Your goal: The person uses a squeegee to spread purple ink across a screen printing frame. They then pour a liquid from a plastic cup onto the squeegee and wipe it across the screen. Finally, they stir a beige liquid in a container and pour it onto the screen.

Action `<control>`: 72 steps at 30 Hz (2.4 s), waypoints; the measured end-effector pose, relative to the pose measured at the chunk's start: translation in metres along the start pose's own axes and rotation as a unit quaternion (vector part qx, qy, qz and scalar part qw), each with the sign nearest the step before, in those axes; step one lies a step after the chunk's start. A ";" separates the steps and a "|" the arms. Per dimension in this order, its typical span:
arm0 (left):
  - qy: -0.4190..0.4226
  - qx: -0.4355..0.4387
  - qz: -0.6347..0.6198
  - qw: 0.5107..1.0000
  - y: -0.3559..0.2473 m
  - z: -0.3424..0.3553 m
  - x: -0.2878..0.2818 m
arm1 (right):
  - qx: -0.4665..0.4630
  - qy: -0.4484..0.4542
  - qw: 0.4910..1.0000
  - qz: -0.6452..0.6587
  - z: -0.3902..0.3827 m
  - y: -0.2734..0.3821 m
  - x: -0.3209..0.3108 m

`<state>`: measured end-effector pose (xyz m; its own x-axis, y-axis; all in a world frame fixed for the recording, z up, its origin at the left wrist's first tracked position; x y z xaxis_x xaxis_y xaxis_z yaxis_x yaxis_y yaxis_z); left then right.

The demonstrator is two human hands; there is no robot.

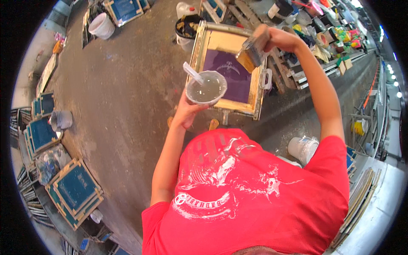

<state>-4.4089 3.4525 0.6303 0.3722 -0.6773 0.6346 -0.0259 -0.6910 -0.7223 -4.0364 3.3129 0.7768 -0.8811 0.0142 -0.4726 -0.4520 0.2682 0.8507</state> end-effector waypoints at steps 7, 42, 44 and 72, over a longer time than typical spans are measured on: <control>0.044 -0.013 -0.034 0.998 -0.078 0.054 0.036 | -0.136 -0.453 0.860 0.193 -0.043 0.081 0.104; 0.111 0.050 0.114 0.986 -0.195 0.244 0.041 | 0.101 -0.692 0.672 -0.242 -0.028 0.036 0.167; 0.099 0.051 0.120 0.986 -0.198 0.280 0.026 | 0.135 -0.727 0.657 -0.149 -0.037 0.024 0.189; -0.191 0.163 0.527 0.812 -0.361 1.012 -0.058 | 0.036 -0.869 0.024 0.494 0.160 0.003 0.270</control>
<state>-3.4824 3.9967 0.5757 0.5642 -0.6785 -0.4704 -0.2926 0.3685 -0.8824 -4.2533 3.4717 0.6150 0.9060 0.0508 0.4202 -0.2730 -0.6886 0.6718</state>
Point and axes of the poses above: each hand's wrist, its own z-axis towards the middle knuckle, its own x-axis out of the palm, y = z × x, the point moved 2 cm from there along z, towards the middle knuckle, and after that the axes turned 8 degrees about -x, right-handed, at the moved point
